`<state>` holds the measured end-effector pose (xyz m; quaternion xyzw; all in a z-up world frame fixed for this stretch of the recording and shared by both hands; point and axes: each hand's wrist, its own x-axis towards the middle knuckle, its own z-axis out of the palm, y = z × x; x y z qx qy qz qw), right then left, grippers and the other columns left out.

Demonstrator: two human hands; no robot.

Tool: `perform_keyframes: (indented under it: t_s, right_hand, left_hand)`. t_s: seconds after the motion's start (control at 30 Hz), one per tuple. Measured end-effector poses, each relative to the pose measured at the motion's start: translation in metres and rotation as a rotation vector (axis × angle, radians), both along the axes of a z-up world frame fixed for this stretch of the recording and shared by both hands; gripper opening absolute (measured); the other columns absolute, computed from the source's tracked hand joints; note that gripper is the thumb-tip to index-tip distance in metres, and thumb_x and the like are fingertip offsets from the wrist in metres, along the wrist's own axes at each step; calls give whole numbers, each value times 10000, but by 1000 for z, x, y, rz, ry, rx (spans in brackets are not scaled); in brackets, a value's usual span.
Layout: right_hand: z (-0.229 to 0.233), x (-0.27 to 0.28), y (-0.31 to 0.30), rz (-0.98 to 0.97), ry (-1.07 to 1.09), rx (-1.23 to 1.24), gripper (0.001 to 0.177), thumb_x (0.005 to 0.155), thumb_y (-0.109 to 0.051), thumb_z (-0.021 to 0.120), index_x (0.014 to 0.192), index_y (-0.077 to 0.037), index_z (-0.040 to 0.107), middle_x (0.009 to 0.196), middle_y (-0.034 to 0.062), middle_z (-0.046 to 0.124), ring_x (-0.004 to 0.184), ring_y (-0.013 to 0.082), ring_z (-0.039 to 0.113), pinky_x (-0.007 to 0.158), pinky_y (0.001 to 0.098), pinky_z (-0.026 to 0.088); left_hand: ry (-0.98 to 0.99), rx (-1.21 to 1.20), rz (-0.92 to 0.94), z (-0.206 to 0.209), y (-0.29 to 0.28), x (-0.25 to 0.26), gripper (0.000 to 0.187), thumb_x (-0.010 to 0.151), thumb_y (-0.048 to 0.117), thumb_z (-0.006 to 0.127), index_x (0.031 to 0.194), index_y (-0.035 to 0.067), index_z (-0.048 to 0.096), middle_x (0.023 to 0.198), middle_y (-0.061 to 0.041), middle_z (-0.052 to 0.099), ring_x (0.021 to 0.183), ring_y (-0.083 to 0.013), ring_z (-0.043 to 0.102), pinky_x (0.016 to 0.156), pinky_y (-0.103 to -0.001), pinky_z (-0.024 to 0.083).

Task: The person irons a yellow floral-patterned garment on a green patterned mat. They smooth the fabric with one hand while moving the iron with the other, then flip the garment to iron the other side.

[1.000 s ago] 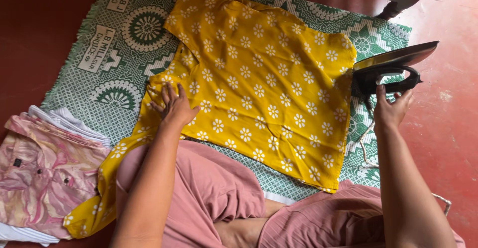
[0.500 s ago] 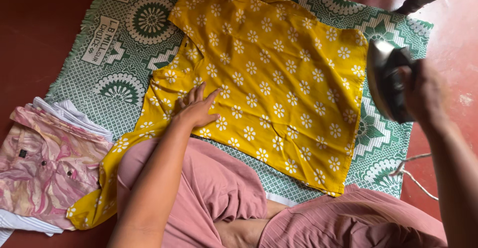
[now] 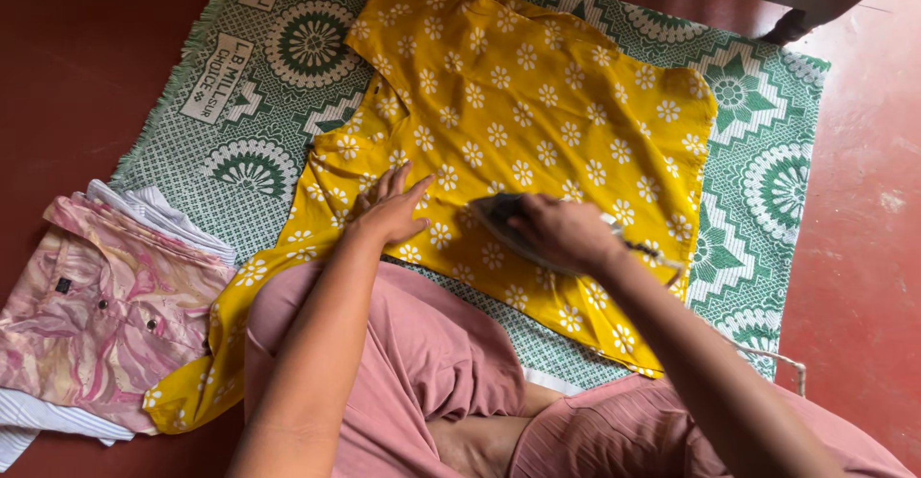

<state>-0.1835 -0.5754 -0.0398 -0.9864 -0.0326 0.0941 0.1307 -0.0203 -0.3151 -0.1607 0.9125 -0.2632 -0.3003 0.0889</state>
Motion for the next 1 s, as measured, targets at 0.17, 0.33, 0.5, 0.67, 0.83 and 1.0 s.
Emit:
perform_keyframes:
  t_s: [0.17,0.33,0.5,0.67,0.83,1.0]
  right_hand:
    - [-17,-10,35,-36,-33,90,372,1018,-462,487,1125,-114,564,1021,183,703,793,437,690,643,547,561]
    - [-11,-21,19,-110,-93,67,352,1015,-456,495,1102,-123,572,986,171,713,798,434,687,648,547,553]
    - [-4,-32,-23,-186,-74,-22,341,1035,-457,500,1069,-124,565,927,167,716,813,427,687,686,557,535]
    - [-5,-44,-49,-100,-157,-4,344,1011,-447,501,1042,-110,563,941,176,707,808,432,682,655,546,548]
    - [-9,-56,-45,-47,36,-92,398,994,-508,446,1061,-140,585,1009,160,723,805,427,697,670,542,560]
    - [-17,-76,-37,30,102,-63,412,1009,-518,427,1052,-136,572,964,154,734,827,405,709,686,533,564]
  left_hand:
    - [20,13,2,-3,-1,4,911,888,410,711,1611,442,158,1732,-13,-116,1592,-343,-57,1163,-768,134]
    - [16,23,-1,-5,-1,7,914,893,416,713,1612,437,150,1726,-16,-122,1587,-350,-55,1172,-756,132]
    - [8,36,-8,-9,0,5,938,885,408,721,1615,442,133,1725,-15,-135,1587,-349,-58,1175,-751,132]
    - [17,29,-2,-9,-1,4,944,887,407,720,1616,443,121,1725,-14,-148,1587,-346,-64,1164,-768,131]
    - [8,23,-1,-10,-1,4,946,885,406,724,1614,444,122,1727,-13,-144,1588,-342,-64,1152,-784,133]
    - [-3,4,-4,-12,0,3,950,880,398,732,1617,441,133,1728,-10,-124,1593,-338,-56,1148,-789,142]
